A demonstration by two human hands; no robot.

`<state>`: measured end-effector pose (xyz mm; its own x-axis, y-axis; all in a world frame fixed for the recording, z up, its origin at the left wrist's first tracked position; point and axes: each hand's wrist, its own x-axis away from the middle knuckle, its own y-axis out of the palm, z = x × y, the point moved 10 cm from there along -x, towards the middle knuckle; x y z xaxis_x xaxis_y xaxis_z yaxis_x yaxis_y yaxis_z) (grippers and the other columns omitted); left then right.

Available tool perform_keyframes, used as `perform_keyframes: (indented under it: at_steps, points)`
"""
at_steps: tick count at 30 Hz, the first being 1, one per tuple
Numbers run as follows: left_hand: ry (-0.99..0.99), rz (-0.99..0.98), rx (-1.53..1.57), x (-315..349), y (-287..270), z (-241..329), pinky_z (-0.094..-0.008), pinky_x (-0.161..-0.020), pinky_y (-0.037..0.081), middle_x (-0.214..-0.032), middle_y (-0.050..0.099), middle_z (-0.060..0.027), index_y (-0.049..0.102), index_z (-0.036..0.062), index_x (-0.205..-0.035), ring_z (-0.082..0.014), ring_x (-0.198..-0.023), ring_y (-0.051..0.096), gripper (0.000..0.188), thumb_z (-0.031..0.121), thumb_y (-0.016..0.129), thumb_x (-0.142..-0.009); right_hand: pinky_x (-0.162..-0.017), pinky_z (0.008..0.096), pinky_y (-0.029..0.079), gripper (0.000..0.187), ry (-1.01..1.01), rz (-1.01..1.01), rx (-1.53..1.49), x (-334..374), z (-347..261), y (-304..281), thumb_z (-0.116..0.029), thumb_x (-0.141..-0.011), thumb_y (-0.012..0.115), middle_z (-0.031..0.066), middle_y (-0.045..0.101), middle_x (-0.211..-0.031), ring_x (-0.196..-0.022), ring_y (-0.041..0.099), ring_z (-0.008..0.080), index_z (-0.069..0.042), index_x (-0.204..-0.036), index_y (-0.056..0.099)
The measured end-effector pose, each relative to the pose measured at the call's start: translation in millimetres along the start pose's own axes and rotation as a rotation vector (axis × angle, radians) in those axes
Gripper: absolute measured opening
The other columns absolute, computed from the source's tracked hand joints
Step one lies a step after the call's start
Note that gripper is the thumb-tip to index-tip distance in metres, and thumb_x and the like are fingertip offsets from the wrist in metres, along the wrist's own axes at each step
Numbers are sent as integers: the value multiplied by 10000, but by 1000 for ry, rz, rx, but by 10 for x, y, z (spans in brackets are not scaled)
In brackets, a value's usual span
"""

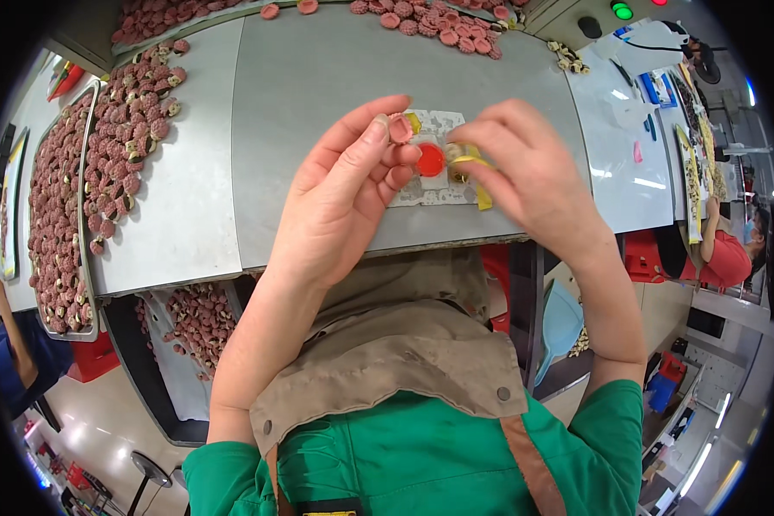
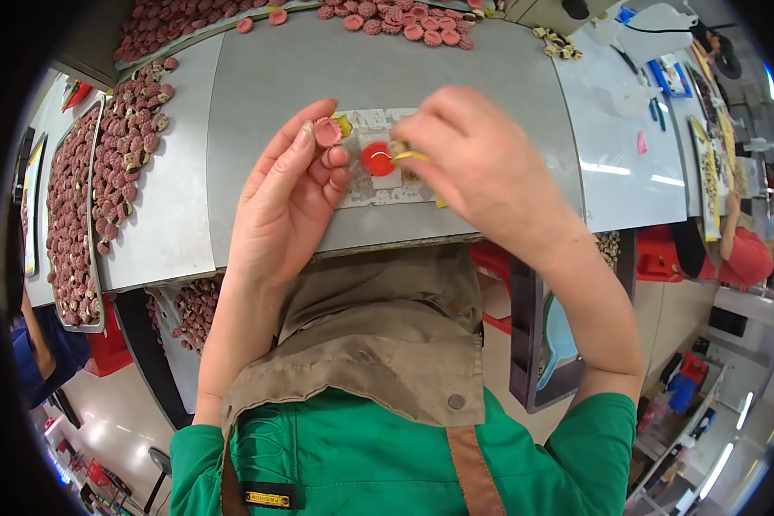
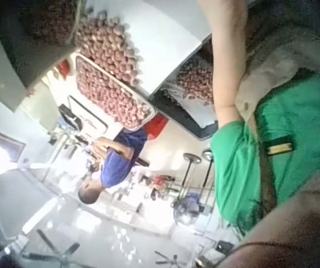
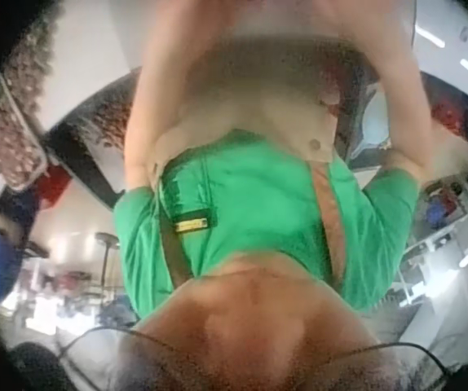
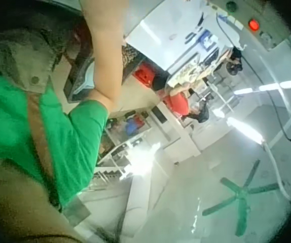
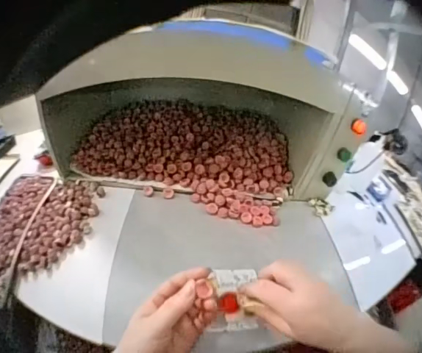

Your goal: The person dispenses glue from a bottle into a small container and assembles toy figure parts by fitting pieces together by hand.

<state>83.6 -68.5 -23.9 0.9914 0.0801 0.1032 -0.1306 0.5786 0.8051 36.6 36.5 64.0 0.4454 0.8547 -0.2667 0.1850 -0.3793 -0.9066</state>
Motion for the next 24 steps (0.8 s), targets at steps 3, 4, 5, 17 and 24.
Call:
perform_keyframes:
  at_steps: [3, 4, 5, 17, 24]
  points:
    - [6, -88, 68, -21, 27, -10, -237, -865, 460, -1066, 586, -10, 494, 1, -1312, -99, -967, 569, 371, 201, 518, -999, -728, 366, 478, 265, -45, -22, 102, -63, -72, 122, -49, -744, 711, 77, 561, -925, -841, 575, 257, -62, -1000, 641]
    - [7, -94, 79, -20, 23, -12, -236, -865, 459, -1073, 590, -12, 495, 7, -1314, -97, -967, 569, 371, 200, 521, -998, -728, 366, 478, 265, -48, -24, 101, -68, -81, 128, -49, -744, 711, 77, 561, -925, -841, 575, 257, -62, -1000, 641]
    - [9, -100, 91, -16, 23, -11, -236, -865, 459, -1080, 594, -14, 495, 13, -1317, -96, -966, 569, 372, 199, 524, -996, -730, 368, 478, 261, -40, -31, 128, -72, -82, 138, -55, -740, 716, 73, 564, -924, -841, 576, 254, -60, -991, 645]
    - [28, -85, 159, -10, -37, 19, -240, -830, 495, -1104, 585, -36, 457, -2, -1332, -118, -985, 584, 368, 158, 490, -1003, -719, 364, 493, 233, -26, 20, 20, -101, -119, 229, -23, -735, 702, 77, 594, -905, -842, 582, 256, -41, -958, 636]
    - [-29, 75, 95, -13, -66, -12, -242, -840, 497, -1127, 586, -47, 444, -3, -1348, -123, -986, 588, 385, 149, 500, -999, -686, 361, 504, 260, -113, 0, -9, -69, -131, 206, 8, -698, 713, 70, 599, -896, -823, 590, 254, -27, -946, 640]
